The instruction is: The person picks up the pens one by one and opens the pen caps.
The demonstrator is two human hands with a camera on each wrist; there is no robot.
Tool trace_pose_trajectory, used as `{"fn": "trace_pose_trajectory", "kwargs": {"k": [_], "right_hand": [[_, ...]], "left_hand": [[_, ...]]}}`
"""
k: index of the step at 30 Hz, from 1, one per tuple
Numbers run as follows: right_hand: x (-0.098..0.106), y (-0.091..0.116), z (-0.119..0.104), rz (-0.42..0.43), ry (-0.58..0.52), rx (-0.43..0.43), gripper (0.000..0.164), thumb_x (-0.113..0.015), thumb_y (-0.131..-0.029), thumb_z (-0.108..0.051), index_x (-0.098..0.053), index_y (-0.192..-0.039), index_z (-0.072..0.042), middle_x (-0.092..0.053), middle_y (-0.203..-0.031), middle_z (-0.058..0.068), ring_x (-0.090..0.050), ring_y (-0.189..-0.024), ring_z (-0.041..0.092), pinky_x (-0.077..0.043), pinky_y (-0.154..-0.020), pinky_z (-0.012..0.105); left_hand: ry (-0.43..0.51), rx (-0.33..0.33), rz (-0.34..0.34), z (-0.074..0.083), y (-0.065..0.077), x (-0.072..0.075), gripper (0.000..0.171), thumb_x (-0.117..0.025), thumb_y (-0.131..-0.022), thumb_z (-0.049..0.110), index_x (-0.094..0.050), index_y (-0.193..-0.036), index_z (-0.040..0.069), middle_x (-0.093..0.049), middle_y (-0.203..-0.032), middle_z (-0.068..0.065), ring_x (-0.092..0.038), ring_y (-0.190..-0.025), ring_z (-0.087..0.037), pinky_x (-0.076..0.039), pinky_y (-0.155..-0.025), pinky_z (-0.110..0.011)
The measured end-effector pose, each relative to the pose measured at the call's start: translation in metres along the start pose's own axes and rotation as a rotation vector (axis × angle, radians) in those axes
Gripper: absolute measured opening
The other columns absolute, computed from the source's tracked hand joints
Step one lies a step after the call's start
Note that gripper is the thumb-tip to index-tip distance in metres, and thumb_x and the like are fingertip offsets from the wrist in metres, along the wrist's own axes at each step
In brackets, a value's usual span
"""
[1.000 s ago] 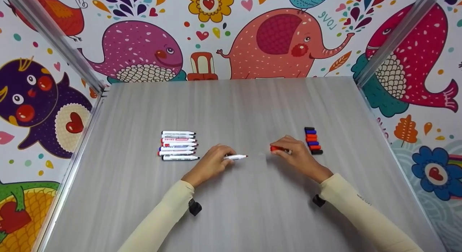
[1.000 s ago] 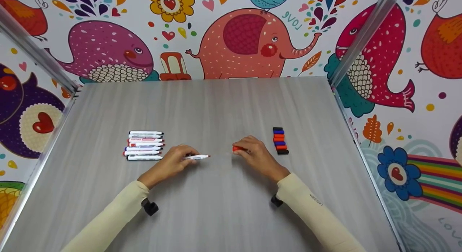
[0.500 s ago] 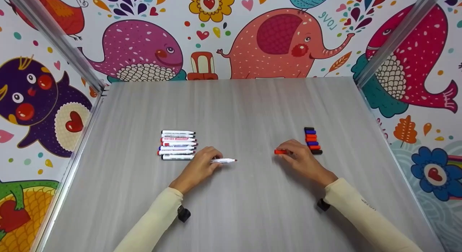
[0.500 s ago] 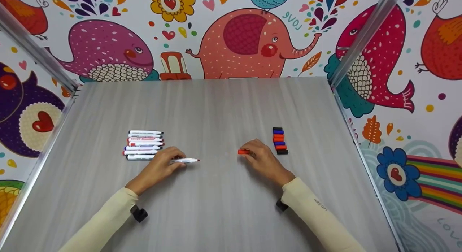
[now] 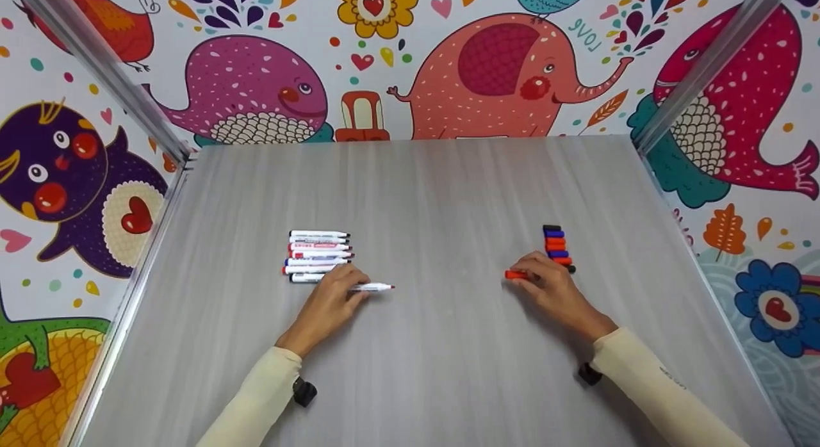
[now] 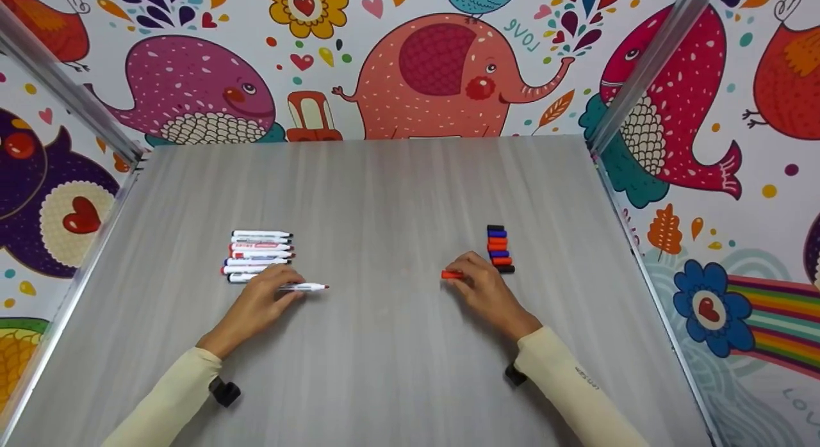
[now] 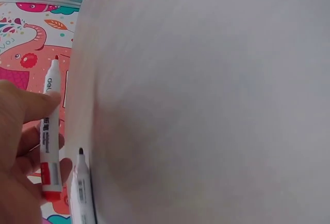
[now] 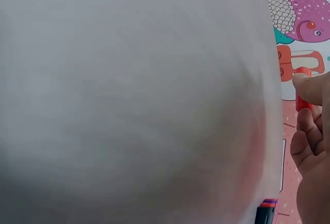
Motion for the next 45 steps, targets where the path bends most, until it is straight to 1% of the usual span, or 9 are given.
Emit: {"fn": "trace_pose_trajectory", "kwargs": {"k": [4, 8, 10, 15, 19, 22, 29, 37, 45], "right_hand": [[0.007, 0.006, 0.002, 0.011, 0.005, -0.022, 0.034, -0.085, -0.085, 0.016, -0.082, -0.110, -0.007, -0.074, -0.106, 0.007, -0.071, -0.094, 0.024, -0.055, -0.085, 0.011], [0.014, 0.011, 0.004, 0.027, 0.009, -0.026, 0.034, -0.085, -0.084, 0.018, -0.083, -0.109, -0.006, -0.074, -0.107, 0.008, -0.072, -0.094, 0.026, -0.056, -0.086, 0.012], [0.016, 0.015, 0.005, 0.034, 0.024, -0.030, 0.035, -0.085, -0.083, 0.018, -0.083, -0.108, -0.006, -0.075, -0.107, 0.008, -0.072, -0.094, 0.027, -0.055, -0.087, 0.011], [0.022, 0.023, 0.009, 0.072, 0.058, -0.034, 0.037, -0.087, -0.078, 0.021, -0.083, -0.105, -0.005, -0.075, -0.104, 0.011, -0.070, -0.090, 0.030, -0.052, -0.086, 0.009], [0.024, 0.028, 0.011, 0.110, 0.073, -0.024, 0.038, -0.088, -0.073, 0.025, -0.082, -0.100, -0.001, -0.074, -0.099, 0.015, -0.068, -0.085, 0.033, -0.051, -0.085, 0.010], [0.025, 0.030, 0.012, 0.126, 0.083, -0.028, 0.039, -0.087, -0.071, 0.027, -0.081, -0.098, 0.001, -0.073, -0.097, 0.016, -0.067, -0.085, 0.034, -0.051, -0.086, 0.009], [0.030, 0.037, 0.018, 0.125, 0.095, -0.076, 0.037, -0.088, -0.074, 0.022, -0.083, -0.099, -0.004, -0.074, -0.100, 0.011, -0.067, -0.087, 0.029, -0.050, -0.088, 0.008], [0.030, 0.045, 0.027, 0.130, 0.086, -0.142, 0.033, -0.088, -0.078, 0.019, -0.083, -0.100, -0.006, -0.074, -0.102, 0.011, -0.066, -0.087, 0.029, -0.049, -0.084, 0.008], [0.035, 0.047, 0.028, 0.145, 0.073, -0.174, 0.033, -0.087, -0.080, 0.018, -0.084, -0.102, -0.007, -0.074, -0.105, 0.010, -0.065, -0.089, 0.027, -0.049, -0.082, 0.011]], "left_hand": [[-0.024, -0.028, 0.037, -0.005, 0.008, 0.004, 0.019, -0.090, -0.087, -0.002, -0.080, -0.102, 0.005, -0.072, -0.102, -0.004, -0.065, -0.095, -0.021, -0.055, -0.083, -0.040], [-0.043, -0.071, 0.083, -0.008, 0.015, 0.007, 0.022, -0.091, -0.084, -0.006, -0.080, -0.102, 0.002, -0.073, -0.103, -0.008, -0.068, -0.098, -0.025, -0.057, -0.086, -0.043], [-0.047, -0.081, 0.105, -0.010, 0.019, 0.009, 0.024, -0.091, -0.083, -0.007, -0.080, -0.103, 0.001, -0.073, -0.104, -0.009, -0.068, -0.100, -0.027, -0.057, -0.087, -0.044], [-0.050, -0.063, 0.133, -0.016, 0.026, 0.012, 0.026, -0.091, -0.082, -0.009, -0.080, -0.103, 0.000, -0.072, -0.104, -0.008, -0.067, -0.101, -0.026, -0.056, -0.087, -0.044], [-0.057, -0.050, 0.138, -0.021, 0.030, 0.015, 0.025, -0.091, -0.083, -0.009, -0.080, -0.104, 0.000, -0.071, -0.104, -0.006, -0.066, -0.100, -0.024, -0.055, -0.086, -0.043], [-0.061, -0.050, 0.139, -0.024, 0.032, 0.017, 0.025, -0.090, -0.084, -0.008, -0.080, -0.105, 0.000, -0.071, -0.104, -0.007, -0.067, -0.100, -0.025, -0.055, -0.086, -0.044], [-0.087, -0.022, 0.130, -0.031, 0.036, 0.018, 0.024, -0.090, -0.086, -0.006, -0.081, -0.107, 0.001, -0.070, -0.105, -0.007, -0.067, -0.101, -0.025, -0.055, -0.087, -0.047], [-0.095, -0.041, 0.158, -0.035, 0.038, 0.020, 0.024, -0.091, -0.085, -0.006, -0.081, -0.106, 0.001, -0.071, -0.106, -0.008, -0.067, -0.102, -0.028, -0.055, -0.088, -0.050], [-0.146, -0.057, 0.185, -0.037, 0.040, 0.023, 0.023, -0.090, -0.085, -0.006, -0.080, -0.105, 0.001, -0.070, -0.104, -0.009, -0.065, -0.100, -0.029, -0.052, -0.087, -0.050]]}}
Point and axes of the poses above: each hand's wrist, its own y-axis away from the middle knuckle, its own x-axis out of the back of the hand, z = x × y, the point moved 6 cm from there along -y, towards the middle knuckle
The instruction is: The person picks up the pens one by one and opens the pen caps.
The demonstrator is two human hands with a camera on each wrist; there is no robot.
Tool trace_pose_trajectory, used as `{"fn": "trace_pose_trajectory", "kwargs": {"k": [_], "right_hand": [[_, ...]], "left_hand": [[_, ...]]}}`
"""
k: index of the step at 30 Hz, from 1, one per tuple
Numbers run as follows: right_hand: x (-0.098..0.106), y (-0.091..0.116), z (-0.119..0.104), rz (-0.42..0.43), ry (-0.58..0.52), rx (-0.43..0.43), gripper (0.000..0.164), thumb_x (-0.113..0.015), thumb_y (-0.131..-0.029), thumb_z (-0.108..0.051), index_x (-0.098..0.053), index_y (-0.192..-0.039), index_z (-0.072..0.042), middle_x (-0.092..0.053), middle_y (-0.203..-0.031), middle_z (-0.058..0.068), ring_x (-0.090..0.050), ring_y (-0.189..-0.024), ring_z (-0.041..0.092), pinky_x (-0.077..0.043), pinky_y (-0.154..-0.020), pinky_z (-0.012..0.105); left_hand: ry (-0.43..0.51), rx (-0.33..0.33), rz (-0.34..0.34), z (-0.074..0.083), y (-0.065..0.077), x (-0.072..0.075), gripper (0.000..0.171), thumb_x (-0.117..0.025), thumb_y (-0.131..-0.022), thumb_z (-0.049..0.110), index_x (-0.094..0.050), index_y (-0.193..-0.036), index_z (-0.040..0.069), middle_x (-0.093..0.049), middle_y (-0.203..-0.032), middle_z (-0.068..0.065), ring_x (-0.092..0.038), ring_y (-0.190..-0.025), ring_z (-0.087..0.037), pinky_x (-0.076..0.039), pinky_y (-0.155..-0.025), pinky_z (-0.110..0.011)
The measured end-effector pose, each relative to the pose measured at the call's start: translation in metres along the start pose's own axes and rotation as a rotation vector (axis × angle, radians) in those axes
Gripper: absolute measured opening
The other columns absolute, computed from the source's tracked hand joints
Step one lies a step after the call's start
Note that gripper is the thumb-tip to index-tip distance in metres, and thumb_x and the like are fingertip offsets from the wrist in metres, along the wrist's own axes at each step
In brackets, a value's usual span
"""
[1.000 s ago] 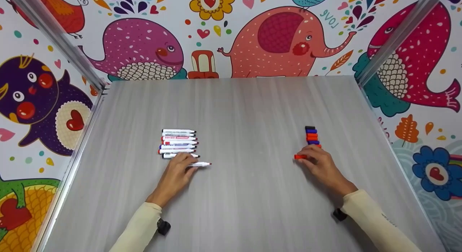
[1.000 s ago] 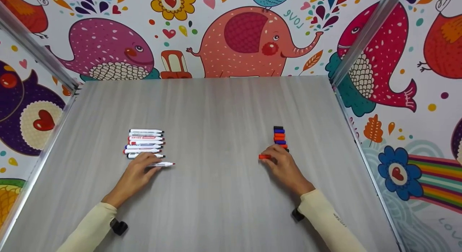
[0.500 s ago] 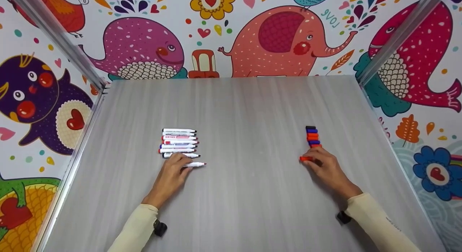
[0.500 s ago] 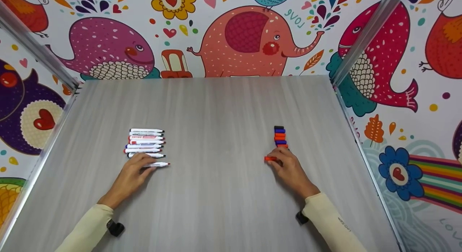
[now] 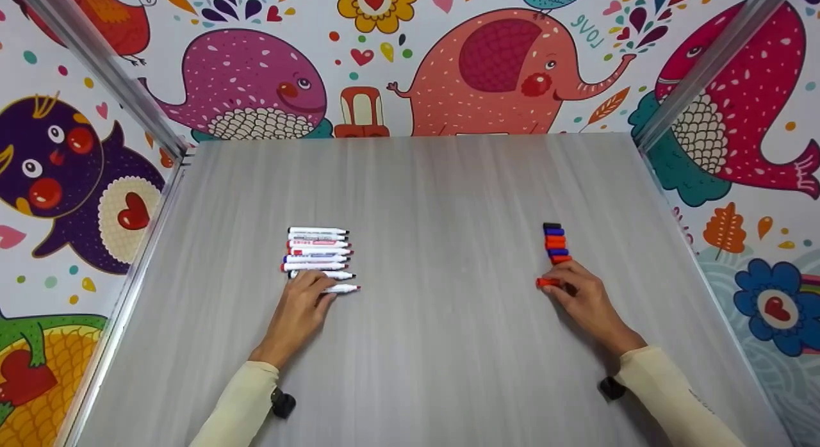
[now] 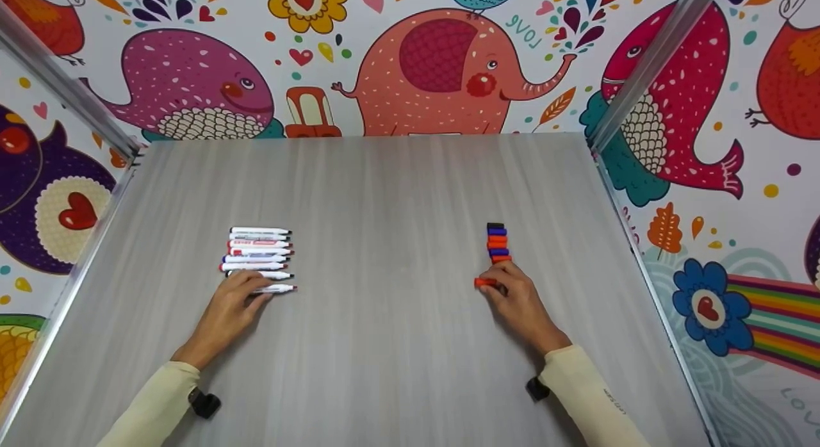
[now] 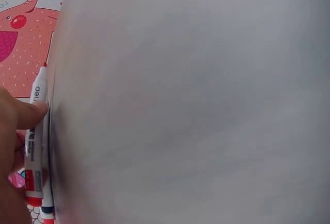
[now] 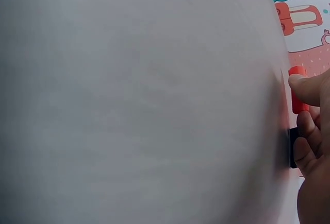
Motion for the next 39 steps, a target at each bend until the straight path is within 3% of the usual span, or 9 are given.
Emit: {"fn": "trace_pose_trajectory", "kwargs": {"k": [9, 18, 26, 39], "right_hand": [[0.007, 0.003, 0.004, 0.015, 0.014, -0.035, 0.032, -0.086, -0.083, 0.017, -0.085, -0.103, -0.008, -0.072, -0.107, 0.010, -0.064, -0.091, 0.024, -0.048, -0.082, 0.010], [0.022, 0.007, 0.010, 0.064, 0.048, 0.010, 0.032, -0.085, -0.082, 0.020, -0.084, -0.103, -0.004, -0.073, -0.109, 0.013, -0.062, -0.084, 0.022, -0.046, -0.074, 0.012], [0.029, 0.010, 0.022, 0.068, 0.103, -0.079, 0.028, -0.085, -0.084, 0.018, -0.083, -0.104, -0.001, -0.071, -0.108, 0.012, -0.059, -0.084, 0.012, -0.045, -0.073, 0.010], [0.032, 0.011, 0.027, 0.087, 0.097, -0.119, 0.026, -0.084, -0.087, 0.018, -0.083, -0.108, 0.003, -0.070, -0.111, 0.016, -0.057, -0.087, 0.010, -0.045, -0.074, 0.010]], "left_hand": [[-0.030, 0.032, 0.016, -0.003, 0.001, 0.002, 0.021, -0.088, -0.090, -0.002, -0.081, -0.110, -0.001, -0.071, -0.107, -0.011, -0.063, -0.104, -0.031, -0.048, -0.088, -0.049], [-0.100, 0.026, 0.003, -0.003, 0.001, 0.002, 0.019, -0.088, -0.090, -0.001, -0.081, -0.107, -0.001, -0.070, -0.107, -0.011, -0.062, -0.103, -0.030, -0.045, -0.083, -0.047], [-0.144, 0.003, 0.007, -0.003, 0.002, 0.002, 0.019, -0.090, -0.088, -0.001, -0.079, -0.104, -0.001, -0.069, -0.104, -0.012, -0.061, -0.103, -0.033, -0.044, -0.082, -0.048], [-0.154, 0.010, 0.007, -0.005, 0.000, 0.004, 0.019, -0.089, -0.088, -0.002, -0.080, -0.105, -0.001, -0.070, -0.105, -0.013, -0.059, -0.105, -0.033, -0.046, -0.084, -0.051]]}}
Point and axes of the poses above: each hand's wrist, its own y-axis away from the middle knuckle, its own x-axis out of the back of the hand, z = x × y, the point moved 6 cm from there along -y, towards the middle knuckle
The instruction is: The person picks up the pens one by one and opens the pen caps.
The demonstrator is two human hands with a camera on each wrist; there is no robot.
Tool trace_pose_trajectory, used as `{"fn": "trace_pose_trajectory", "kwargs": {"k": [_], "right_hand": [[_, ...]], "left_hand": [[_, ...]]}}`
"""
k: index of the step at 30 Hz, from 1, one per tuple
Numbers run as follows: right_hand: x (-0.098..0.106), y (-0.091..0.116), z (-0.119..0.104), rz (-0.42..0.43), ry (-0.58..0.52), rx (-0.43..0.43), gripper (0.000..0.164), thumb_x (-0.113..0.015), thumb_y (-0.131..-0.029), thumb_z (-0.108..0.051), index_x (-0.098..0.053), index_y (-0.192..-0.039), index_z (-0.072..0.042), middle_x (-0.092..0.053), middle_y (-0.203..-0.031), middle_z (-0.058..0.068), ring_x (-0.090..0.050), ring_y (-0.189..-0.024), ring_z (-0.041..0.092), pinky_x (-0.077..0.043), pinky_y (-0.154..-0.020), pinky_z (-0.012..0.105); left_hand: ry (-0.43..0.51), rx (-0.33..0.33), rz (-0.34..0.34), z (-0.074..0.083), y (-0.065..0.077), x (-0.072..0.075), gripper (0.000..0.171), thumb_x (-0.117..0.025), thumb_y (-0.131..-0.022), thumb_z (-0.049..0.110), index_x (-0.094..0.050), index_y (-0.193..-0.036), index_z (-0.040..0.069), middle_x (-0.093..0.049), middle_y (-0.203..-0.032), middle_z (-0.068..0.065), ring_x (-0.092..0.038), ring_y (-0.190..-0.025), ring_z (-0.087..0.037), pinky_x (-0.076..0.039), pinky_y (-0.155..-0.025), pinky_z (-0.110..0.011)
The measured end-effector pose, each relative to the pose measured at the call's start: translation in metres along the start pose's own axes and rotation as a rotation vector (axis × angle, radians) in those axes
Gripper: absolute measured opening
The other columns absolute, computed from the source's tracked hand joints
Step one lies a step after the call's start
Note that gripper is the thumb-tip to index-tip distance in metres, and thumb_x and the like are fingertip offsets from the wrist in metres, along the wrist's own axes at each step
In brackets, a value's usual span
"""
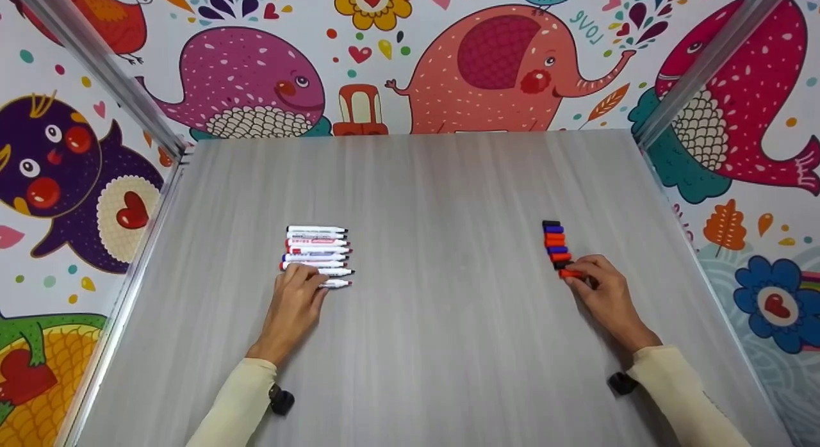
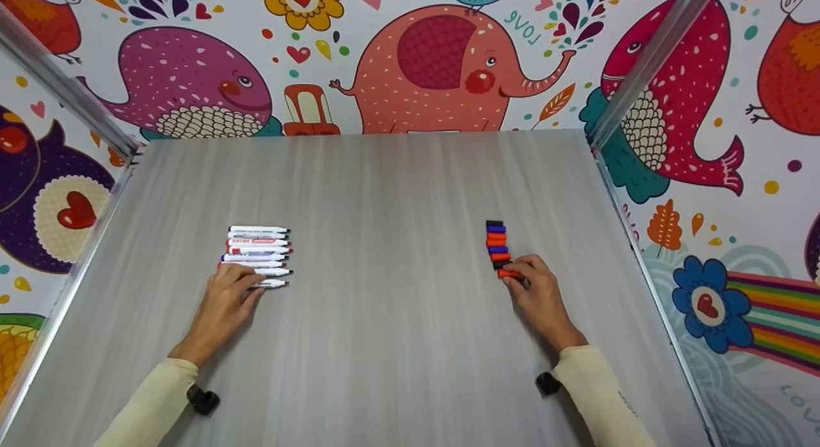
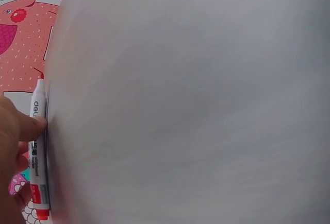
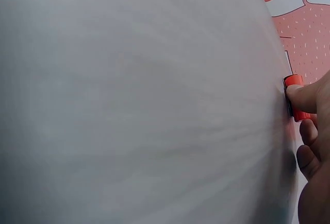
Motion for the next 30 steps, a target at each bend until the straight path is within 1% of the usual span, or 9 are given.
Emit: {"fn": "trace_pose_trajectory", "kwargs": {"k": [4, 8, 13, 17, 21, 24, 30], "right_hand": [[-0.001, -0.001, 0.000, 0.001, -0.011, 0.014, 0.027, -0.083, -0.086, 0.018, -0.083, -0.109, 0.003, -0.069, -0.111, 0.017, -0.057, -0.086, 0.012, -0.045, -0.074, 0.010], [-0.002, -0.002, 0.000, 0.000, -0.007, 0.015, 0.027, -0.084, -0.086, 0.018, -0.083, -0.108, 0.004, -0.068, -0.111, 0.017, -0.057, -0.086, 0.013, -0.044, -0.074, 0.011], [-0.002, -0.002, 0.000, -0.003, 0.011, 0.002, 0.026, -0.084, -0.086, 0.018, -0.083, -0.108, 0.004, -0.068, -0.112, 0.018, -0.057, -0.089, 0.012, -0.044, -0.075, 0.010], [-0.002, -0.002, 0.000, 0.000, 0.024, -0.005, 0.026, -0.085, -0.086, 0.017, -0.083, -0.108, 0.003, -0.067, -0.112, 0.018, -0.057, -0.090, 0.012, -0.044, -0.076, 0.010], [-0.002, -0.001, 0.000, 0.004, 0.000, 0.000, 0.027, -0.085, -0.085, 0.017, -0.083, -0.108, 0.003, -0.067, -0.111, 0.018, -0.056, -0.086, 0.010, -0.043, -0.073, 0.012], [-0.002, -0.001, 0.000, 0.006, -0.014, 0.006, 0.027, -0.084, -0.085, 0.018, -0.083, -0.109, 0.003, -0.067, -0.112, 0.018, -0.055, -0.083, 0.009, -0.043, -0.072, 0.013], [-0.002, -0.002, 0.000, 0.004, -0.003, 0.014, 0.029, -0.085, -0.085, 0.018, -0.083, -0.109, 0.003, -0.066, -0.112, 0.017, -0.055, -0.084, 0.012, -0.043, -0.072, 0.013]], "left_hand": [[0.006, 0.011, -0.007, -0.001, 0.000, -0.001, 0.019, -0.090, -0.088, -0.001, -0.081, -0.105, 0.000, -0.070, -0.106, -0.013, -0.058, -0.107, -0.035, -0.047, -0.089, -0.055], [0.041, 0.041, -0.007, -0.004, 0.001, -0.002, 0.021, -0.091, -0.086, -0.001, -0.083, -0.105, 0.001, -0.071, -0.107, -0.013, -0.056, -0.111, -0.037, -0.046, -0.093, -0.060], [0.089, 0.089, 0.010, -0.011, 0.003, -0.003, 0.023, -0.093, -0.083, -0.002, -0.085, -0.104, 0.004, -0.069, -0.108, -0.012, -0.054, -0.114, -0.038, -0.041, -0.091, -0.058], [0.121, 0.111, 0.019, -0.016, 0.003, -0.002, 0.024, -0.096, -0.081, 0.000, -0.087, -0.101, 0.009, -0.066, -0.107, -0.011, -0.051, -0.115, -0.038, -0.035, -0.094, -0.061], [0.144, 0.137, 0.017, -0.022, 0.004, -0.002, 0.025, -0.098, -0.079, 0.005, -0.089, -0.101, 0.013, -0.064, -0.108, -0.010, -0.049, -0.116, -0.036, -0.030, -0.093, -0.062], [0.155, 0.153, 0.008, -0.025, 0.004, -0.003, 0.026, -0.098, -0.079, 0.006, -0.089, -0.103, 0.015, -0.063, -0.109, -0.011, -0.049, -0.116, -0.036, -0.029, -0.092, -0.061], [0.161, 0.174, -0.007, -0.026, 0.005, -0.002, 0.027, -0.098, -0.080, 0.006, -0.089, -0.104, 0.015, -0.062, -0.109, -0.009, -0.049, -0.116, -0.036, -0.029, -0.092, -0.060]]}}
Point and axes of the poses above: each hand's wrist, its own y-axis away from the middle knuckle, its own x-axis out of the back of the hand, z = x × y, the point moved 6 cm from there along -y, towards the middle knuckle
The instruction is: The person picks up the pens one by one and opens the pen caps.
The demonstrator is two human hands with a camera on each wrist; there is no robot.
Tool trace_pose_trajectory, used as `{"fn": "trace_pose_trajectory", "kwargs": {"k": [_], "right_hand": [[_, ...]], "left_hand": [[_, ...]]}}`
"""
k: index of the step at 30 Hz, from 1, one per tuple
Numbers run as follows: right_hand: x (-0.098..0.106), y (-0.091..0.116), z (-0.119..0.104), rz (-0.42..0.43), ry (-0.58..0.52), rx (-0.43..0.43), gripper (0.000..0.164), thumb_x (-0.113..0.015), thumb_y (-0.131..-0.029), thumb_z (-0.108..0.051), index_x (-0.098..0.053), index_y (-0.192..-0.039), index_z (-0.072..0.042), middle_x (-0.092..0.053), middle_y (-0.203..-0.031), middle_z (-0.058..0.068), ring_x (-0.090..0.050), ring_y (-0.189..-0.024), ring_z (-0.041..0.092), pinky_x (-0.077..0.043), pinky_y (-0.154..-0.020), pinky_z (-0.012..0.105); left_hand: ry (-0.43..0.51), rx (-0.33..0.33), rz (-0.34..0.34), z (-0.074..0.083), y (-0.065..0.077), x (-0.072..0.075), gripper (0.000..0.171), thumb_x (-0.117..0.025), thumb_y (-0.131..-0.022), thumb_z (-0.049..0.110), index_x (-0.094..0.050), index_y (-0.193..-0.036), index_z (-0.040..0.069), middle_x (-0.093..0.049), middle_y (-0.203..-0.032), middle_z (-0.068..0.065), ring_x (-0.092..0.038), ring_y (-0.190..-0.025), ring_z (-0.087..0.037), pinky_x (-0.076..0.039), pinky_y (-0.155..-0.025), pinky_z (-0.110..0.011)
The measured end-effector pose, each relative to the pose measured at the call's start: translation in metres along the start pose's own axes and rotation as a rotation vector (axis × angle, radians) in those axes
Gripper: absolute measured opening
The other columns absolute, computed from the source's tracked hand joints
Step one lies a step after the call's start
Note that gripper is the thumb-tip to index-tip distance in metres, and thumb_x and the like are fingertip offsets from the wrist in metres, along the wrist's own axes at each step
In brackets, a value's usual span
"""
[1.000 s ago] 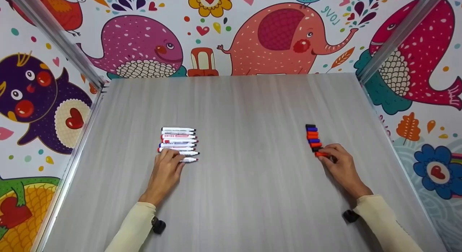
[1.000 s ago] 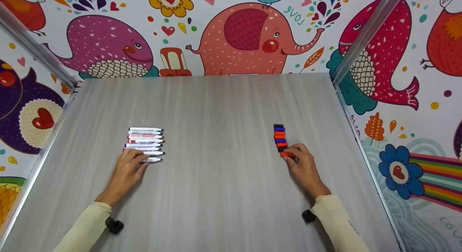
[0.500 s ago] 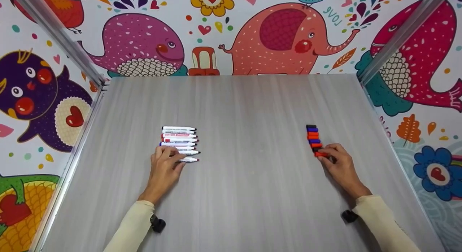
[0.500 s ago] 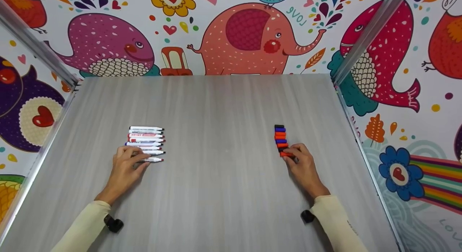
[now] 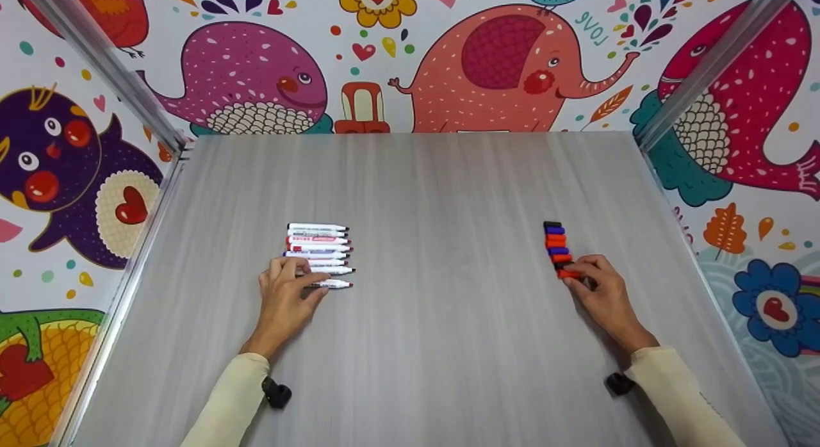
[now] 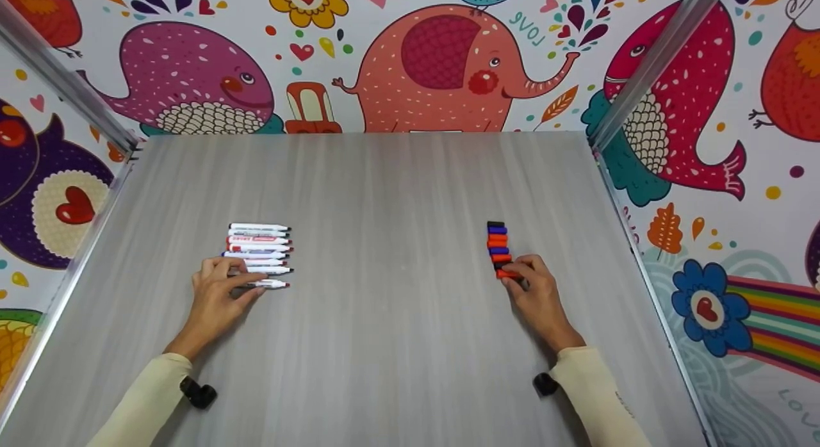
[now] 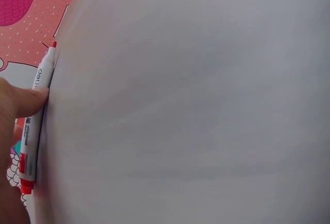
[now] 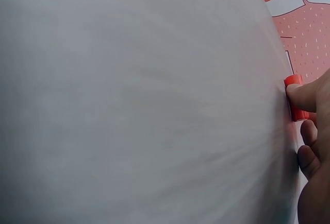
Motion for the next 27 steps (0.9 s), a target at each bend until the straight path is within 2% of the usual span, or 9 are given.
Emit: {"fn": "trace_pose_trajectory", "kwargs": {"k": [8, 12, 15, 18, 22, 24, 27], "right_hand": [[0.001, -0.001, -0.005, 0.021, 0.002, -0.023, 0.023, -0.083, -0.090, 0.013, -0.083, -0.110, 0.003, -0.067, -0.113, 0.017, -0.055, -0.089, 0.013, -0.042, -0.076, 0.013], [0.001, -0.004, -0.011, 0.023, 0.014, -0.033, 0.021, -0.080, -0.094, 0.011, -0.082, -0.113, 0.003, -0.066, -0.115, 0.017, -0.055, -0.099, 0.011, -0.043, -0.086, 0.010], [0.000, -0.009, -0.018, 0.014, 0.021, -0.008, 0.021, -0.079, -0.096, 0.011, -0.081, -0.115, 0.004, -0.065, -0.115, 0.019, -0.055, -0.107, 0.013, -0.041, -0.095, 0.009], [-0.002, -0.015, -0.026, 0.019, 0.041, 0.048, 0.019, -0.078, -0.096, 0.011, -0.080, -0.114, 0.007, -0.066, -0.116, 0.022, -0.057, -0.111, 0.022, -0.038, -0.100, 0.011], [-0.004, -0.025, -0.038, 0.040, 0.078, 0.133, 0.019, -0.080, -0.092, 0.012, -0.077, -0.111, 0.012, -0.066, -0.115, 0.028, -0.058, -0.110, 0.040, -0.037, -0.101, 0.022], [-0.005, -0.029, -0.042, 0.044, 0.090, 0.155, 0.020, -0.082, -0.091, 0.012, -0.076, -0.111, 0.013, -0.066, -0.115, 0.030, -0.057, -0.110, 0.045, -0.037, -0.101, 0.027], [-0.006, -0.033, -0.045, 0.039, 0.098, 0.153, 0.022, -0.082, -0.091, 0.011, -0.076, -0.112, 0.013, -0.066, -0.117, 0.030, -0.057, -0.111, 0.047, -0.039, -0.100, 0.031]], "left_hand": [[-0.001, 0.008, -0.012, 0.006, -0.002, 0.005, 0.029, -0.096, -0.083, 0.008, -0.086, -0.111, 0.008, -0.063, -0.115, -0.014, -0.049, -0.119, -0.038, -0.031, -0.095, -0.059], [0.000, 0.033, -0.012, 0.012, -0.006, 0.007, 0.031, -0.093, -0.087, 0.010, -0.083, -0.117, 0.005, -0.063, -0.120, -0.016, -0.048, -0.126, -0.041, -0.032, -0.100, -0.061], [0.002, 0.052, -0.015, 0.019, -0.011, 0.007, 0.032, -0.089, -0.092, 0.013, -0.081, -0.121, 0.003, -0.063, -0.125, -0.017, -0.046, -0.132, -0.041, -0.032, -0.103, -0.062], [0.016, 0.058, -0.025, 0.025, -0.016, 0.005, 0.033, -0.087, -0.095, 0.014, -0.080, -0.125, 0.002, -0.062, -0.128, -0.017, -0.044, -0.136, -0.040, -0.033, -0.106, -0.062], [0.025, 0.047, -0.035, 0.033, -0.024, 0.002, 0.036, -0.084, -0.097, 0.016, -0.078, -0.128, 0.000, -0.063, -0.132, -0.019, -0.044, -0.139, -0.042, -0.034, -0.109, -0.064], [0.024, 0.039, -0.039, 0.036, -0.027, 0.001, 0.038, -0.084, -0.097, 0.017, -0.077, -0.129, -0.001, -0.063, -0.134, -0.020, -0.044, -0.140, -0.043, -0.034, -0.110, -0.065], [0.040, 0.039, -0.057, 0.040, -0.032, -0.001, 0.040, -0.083, -0.097, 0.016, -0.075, -0.132, -0.003, -0.063, -0.138, -0.021, -0.044, -0.143, -0.044, -0.034, -0.115, -0.064]]}}
Point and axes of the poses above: each hand's wrist, its own y-axis away from the middle knuckle, its own x-axis out of the back of the hand, z = x × y, the point moved 6 cm from there along -y, towards the middle knuckle
